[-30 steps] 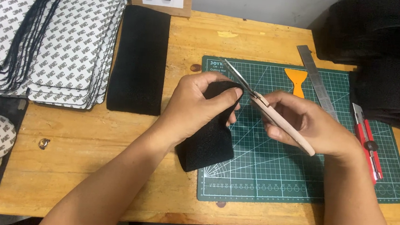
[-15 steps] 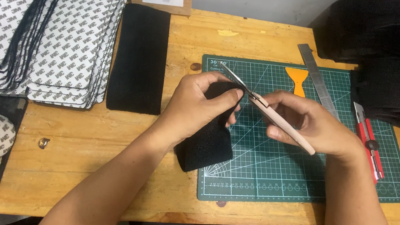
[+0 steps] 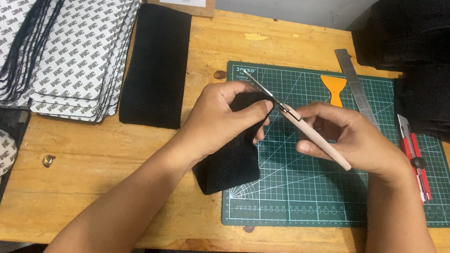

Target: The person trims the edges of a black fabric piece using scissors, then smooths it with an orange plastic tool. They fold the fabric, trim again, and finally use a metal ruler and a red utility knife to cut the fabric along a straight line on a green cutting mat.

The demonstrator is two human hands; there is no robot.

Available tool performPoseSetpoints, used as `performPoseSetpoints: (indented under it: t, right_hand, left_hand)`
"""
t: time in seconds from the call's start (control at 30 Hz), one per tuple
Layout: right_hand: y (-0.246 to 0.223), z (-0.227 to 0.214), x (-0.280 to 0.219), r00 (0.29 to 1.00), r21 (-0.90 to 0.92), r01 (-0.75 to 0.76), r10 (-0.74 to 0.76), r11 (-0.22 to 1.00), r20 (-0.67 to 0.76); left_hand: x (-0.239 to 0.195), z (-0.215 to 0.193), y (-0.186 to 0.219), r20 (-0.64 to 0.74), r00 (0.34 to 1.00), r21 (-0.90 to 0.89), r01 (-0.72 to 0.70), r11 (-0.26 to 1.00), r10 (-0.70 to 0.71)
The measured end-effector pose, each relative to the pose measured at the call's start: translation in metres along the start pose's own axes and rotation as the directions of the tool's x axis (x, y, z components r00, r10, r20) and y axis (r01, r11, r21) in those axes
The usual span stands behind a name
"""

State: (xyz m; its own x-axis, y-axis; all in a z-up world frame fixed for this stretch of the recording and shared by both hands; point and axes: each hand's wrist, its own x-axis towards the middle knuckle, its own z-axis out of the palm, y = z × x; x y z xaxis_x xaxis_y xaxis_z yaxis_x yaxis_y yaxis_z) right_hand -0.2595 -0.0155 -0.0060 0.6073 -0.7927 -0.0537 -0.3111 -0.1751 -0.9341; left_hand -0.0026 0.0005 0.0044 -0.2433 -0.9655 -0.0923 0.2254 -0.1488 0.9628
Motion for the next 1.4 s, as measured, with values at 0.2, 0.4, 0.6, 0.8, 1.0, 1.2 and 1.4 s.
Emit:
performPoseSetpoints:
  t: [0.2,0.4,0.6,0.8,1.0,1.2,1.4]
  right_hand:
    - [-0.007,0.001,0.002,0.985,0.003,-0.097,0.096,0.995,-0.143]
    - [-0.013,-0.001,0.008,0.846,-0.329,-0.404,0.212,0.854,-0.489]
    - [-0.052,0.001,0.007,0.691,-0.420,-0.696,0.386,0.582,-0.611]
    - [0.019,-0.052,-0.024,0.697,-0.586,-0.696,0.191,0.415,-0.692]
    - [0.017,-0.068,-0.028,0.535,-0.374,-0.841,0.493,0.392,-0.686]
    - [0.033,-0.071,-0.030,0.594,-0.571,-0.796,0.443,0.202,-0.671]
    - [-0.016,-0.026,-0.006,0.849,-0.485,-0.383,0.093,0.786,-0.521]
  left_hand:
    - [-0.001,-0.004,0.001,0.011,0.997,0.018,-0.082,0.996,0.082]
    - [0.000,-0.005,-0.001,0.026,0.990,0.088,-0.143,0.986,0.141]
    - [-0.001,-0.004,0.006,-0.012,0.996,0.099,-0.090,0.991,0.092]
    - [0.006,-0.002,-0.010,-0.053,0.995,-0.047,-0.083,0.995,0.081]
    - [0.001,-0.005,0.002,-0.113,0.984,0.323,-0.098,0.941,0.141]
    - [0.009,-0.012,-0.014,-0.010,0.941,0.323,-0.317,0.892,0.339]
    - [0.004,-0.009,-0.008,-0.004,0.948,0.314,-0.300,0.901,0.318]
